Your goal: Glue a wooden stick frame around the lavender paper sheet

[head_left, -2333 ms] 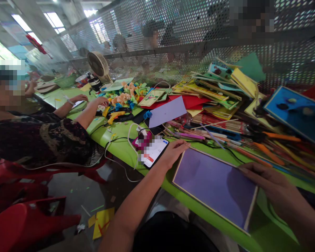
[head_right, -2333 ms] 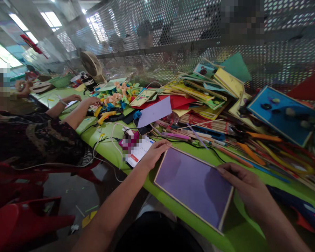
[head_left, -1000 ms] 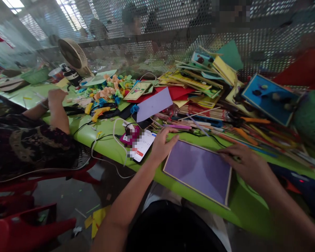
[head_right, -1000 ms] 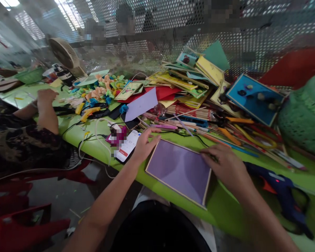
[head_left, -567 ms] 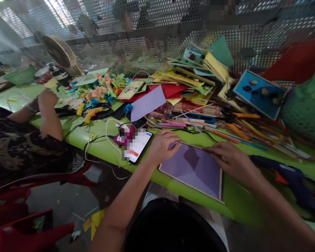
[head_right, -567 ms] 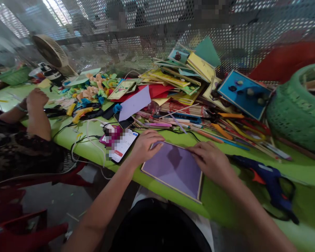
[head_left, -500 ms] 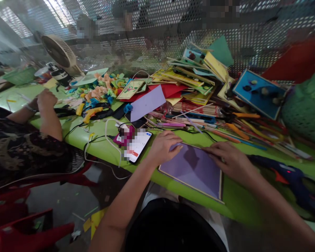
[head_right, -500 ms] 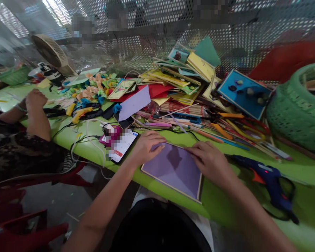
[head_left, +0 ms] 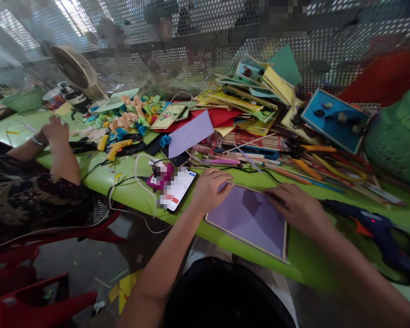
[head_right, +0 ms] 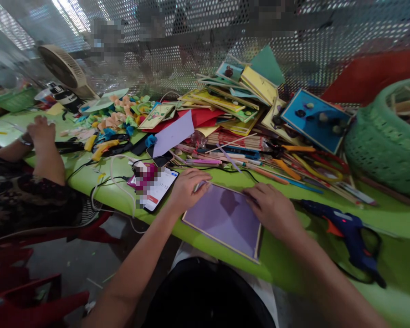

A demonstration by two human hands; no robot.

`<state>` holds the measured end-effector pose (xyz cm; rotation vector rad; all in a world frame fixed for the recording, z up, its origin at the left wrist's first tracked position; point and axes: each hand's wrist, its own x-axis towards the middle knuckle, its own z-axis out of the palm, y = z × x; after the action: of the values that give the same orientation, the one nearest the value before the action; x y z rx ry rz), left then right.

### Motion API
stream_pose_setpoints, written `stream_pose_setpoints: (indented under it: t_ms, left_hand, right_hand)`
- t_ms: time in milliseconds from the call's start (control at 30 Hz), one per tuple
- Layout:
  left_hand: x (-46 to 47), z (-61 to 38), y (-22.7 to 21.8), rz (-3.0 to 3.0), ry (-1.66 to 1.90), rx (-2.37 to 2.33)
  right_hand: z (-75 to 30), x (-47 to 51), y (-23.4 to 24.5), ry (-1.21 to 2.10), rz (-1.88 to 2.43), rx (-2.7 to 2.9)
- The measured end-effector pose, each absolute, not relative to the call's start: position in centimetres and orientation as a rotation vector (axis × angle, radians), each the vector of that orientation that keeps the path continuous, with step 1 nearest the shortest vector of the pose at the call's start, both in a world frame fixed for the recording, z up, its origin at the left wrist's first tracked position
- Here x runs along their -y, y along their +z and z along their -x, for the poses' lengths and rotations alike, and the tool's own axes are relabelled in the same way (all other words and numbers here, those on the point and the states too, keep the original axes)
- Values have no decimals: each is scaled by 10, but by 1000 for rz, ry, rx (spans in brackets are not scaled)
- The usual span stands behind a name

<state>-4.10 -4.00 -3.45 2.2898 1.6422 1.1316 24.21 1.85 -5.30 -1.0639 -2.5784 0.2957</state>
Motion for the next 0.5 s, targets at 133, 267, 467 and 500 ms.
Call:
stream_pose_setpoints:
  t_ms: [133, 267, 467, 500]
  left_hand:
    - [40, 43, -33, -2220, 1276, -1741]
    - [40, 44, -33, -2180, 1382, -1795]
    - [37, 47, -37, -2142, 1360, -1886]
    - [37, 47, -37, -2136, 1339, -1901]
  right_hand:
    - [-241, -16, -49, 314, 1113, 2597]
    - [-242, -13, -44, 378, 1166, 2605]
    - [-243, -11, -39, 438, 1324, 2610]
    - [-245, -10, -38, 451, 1316, 2618]
